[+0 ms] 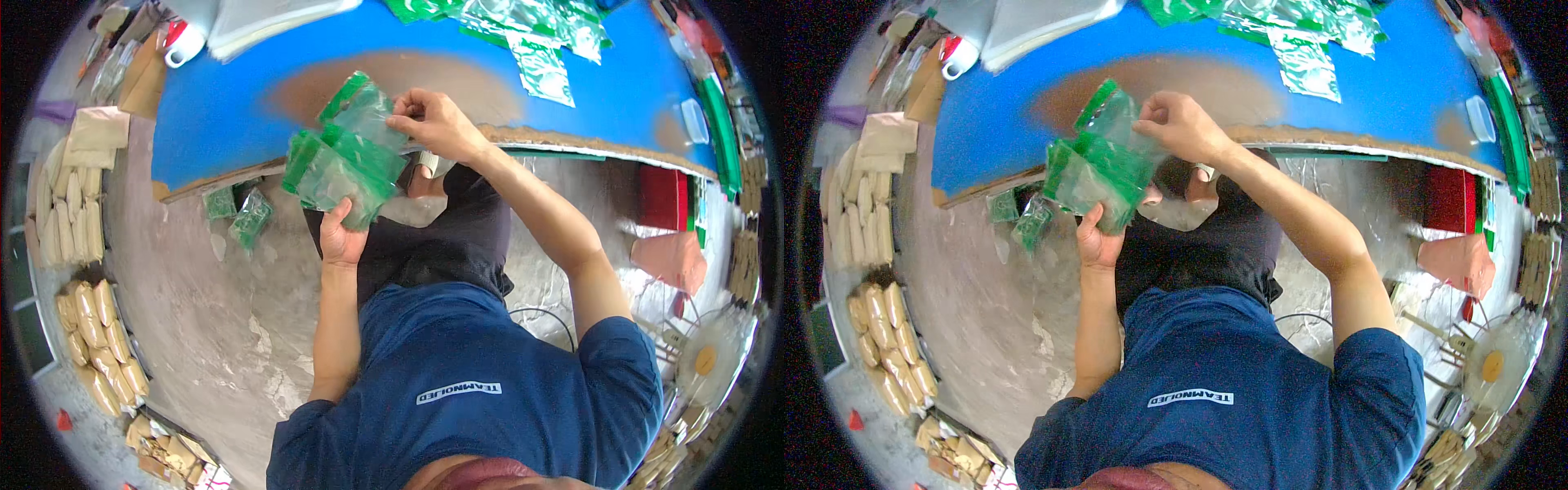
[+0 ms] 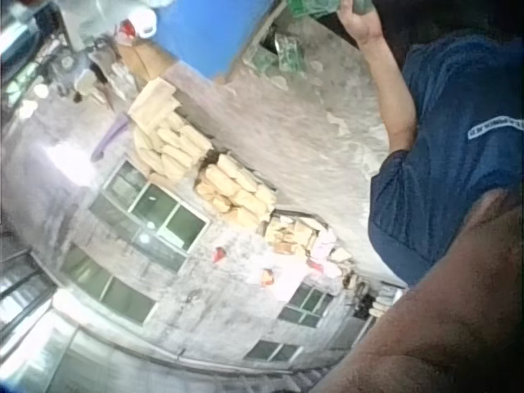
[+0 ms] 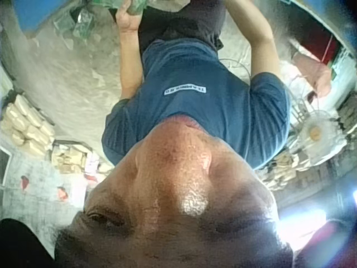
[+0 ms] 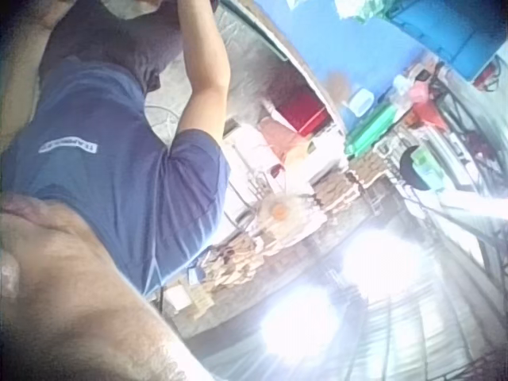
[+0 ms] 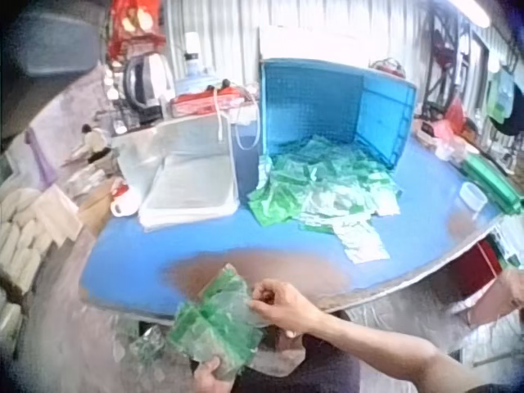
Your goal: The worker sorts small green plastic packets on a blue workbench, counting and stacking them before placing the stacks into a larger transparent plastic bag.
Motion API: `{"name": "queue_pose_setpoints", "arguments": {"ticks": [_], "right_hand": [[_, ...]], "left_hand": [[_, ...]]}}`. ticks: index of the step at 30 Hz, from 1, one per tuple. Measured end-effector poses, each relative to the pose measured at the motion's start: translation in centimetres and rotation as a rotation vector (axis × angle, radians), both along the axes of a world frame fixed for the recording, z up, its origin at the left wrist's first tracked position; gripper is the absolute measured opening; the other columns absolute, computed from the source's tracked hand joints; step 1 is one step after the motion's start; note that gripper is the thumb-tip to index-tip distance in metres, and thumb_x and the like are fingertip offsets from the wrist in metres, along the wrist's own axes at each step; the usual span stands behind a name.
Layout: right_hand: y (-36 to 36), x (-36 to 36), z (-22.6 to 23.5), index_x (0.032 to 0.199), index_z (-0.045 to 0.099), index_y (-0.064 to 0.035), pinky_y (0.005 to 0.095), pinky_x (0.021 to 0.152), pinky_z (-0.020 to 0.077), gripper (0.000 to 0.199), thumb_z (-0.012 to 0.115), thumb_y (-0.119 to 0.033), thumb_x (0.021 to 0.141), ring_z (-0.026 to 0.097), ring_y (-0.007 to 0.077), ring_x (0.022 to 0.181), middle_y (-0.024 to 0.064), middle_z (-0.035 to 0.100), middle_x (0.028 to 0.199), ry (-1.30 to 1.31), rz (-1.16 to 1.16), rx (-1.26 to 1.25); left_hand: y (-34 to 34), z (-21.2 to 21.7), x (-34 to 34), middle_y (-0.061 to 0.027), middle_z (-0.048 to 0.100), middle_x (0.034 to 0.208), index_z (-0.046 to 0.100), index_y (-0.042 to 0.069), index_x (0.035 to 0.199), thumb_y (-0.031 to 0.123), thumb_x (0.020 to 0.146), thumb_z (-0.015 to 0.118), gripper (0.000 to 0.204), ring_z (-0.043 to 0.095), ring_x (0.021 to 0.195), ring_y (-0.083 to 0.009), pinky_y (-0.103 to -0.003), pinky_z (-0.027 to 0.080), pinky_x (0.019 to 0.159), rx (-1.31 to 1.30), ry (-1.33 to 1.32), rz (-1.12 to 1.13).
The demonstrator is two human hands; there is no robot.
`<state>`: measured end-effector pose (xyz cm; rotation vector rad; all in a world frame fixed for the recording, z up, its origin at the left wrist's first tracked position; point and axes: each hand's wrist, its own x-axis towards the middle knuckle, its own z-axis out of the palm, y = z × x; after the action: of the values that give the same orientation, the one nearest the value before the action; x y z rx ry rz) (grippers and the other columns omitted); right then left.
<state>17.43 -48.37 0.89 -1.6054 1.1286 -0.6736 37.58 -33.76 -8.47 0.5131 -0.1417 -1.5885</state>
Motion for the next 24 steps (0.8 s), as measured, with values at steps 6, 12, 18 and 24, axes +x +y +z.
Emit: {"name": "queue_pose_setpoints", "arguments": {"ticks": [6,12,18,24], "right_hand": [[1.4,-0.5,-0.3,0.096,0.062,0.0010,0.0266,0.075,0.0518,0.022,0.072,-0.017,0.089,0.064,0.0110,0.089,0.0076,0.067,0.101,0.058,-0.086,-0.405],[1.5,-2.8,-1.8,0.114,0.055,0.0002,0.0273,0.078,0.0517,0.032,0.070,-0.014,0.090,0.065,0.0125,0.095,0.0063,0.068,0.105,-0.398,-0.215,-0.042],[2.5,-7.7,-1.0,0.117,0.057,-0.0004,0.0244,0.082,0.0496,0.038,0.074,-0.012,0.085,0.063,0.0107,0.094,0.0038,0.068,0.100,-0.512,-0.380,0.189],[7.1,-15.7,-6.1,0.111,0.061,-0.0036,0.0252,0.086,0.0478,0.025,0.068,-0.008,0.087,0.061,0.0083,0.096,0.0006,0.066,0.100,-0.618,0.077,0.581]], "left_hand": [[0.3,-0.7,0.0,-0.0093,0.054,0.137,0.044,0.004,0.141,0.004,0.082,0.067,0.063,0.051,0.128,-0.0286,-0.046,0.037,0.113,-0.005,-0.033,-0.043],[0.2,0.6,-0.7,-0.0130,0.056,0.137,0.048,0.004,0.139,0.002,0.082,0.066,0.059,0.049,0.130,-0.0312,-0.051,0.035,0.114,-0.043,0.069,-0.129],[0.9,-2.0,1.5,-0.0111,0.057,0.137,0.052,0.004,0.135,0.005,0.079,0.072,0.059,0.052,0.128,-0.0313,-0.052,0.037,0.113,0.031,0.063,-0.096],[1.2,-0.5,2.2,-0.0126,0.052,0.143,0.048,0.005,0.140,0.016,0.084,0.075,0.063,0.044,0.135,-0.0345,-0.059,0.030,0.117,-0.068,0.094,-0.192]]}}
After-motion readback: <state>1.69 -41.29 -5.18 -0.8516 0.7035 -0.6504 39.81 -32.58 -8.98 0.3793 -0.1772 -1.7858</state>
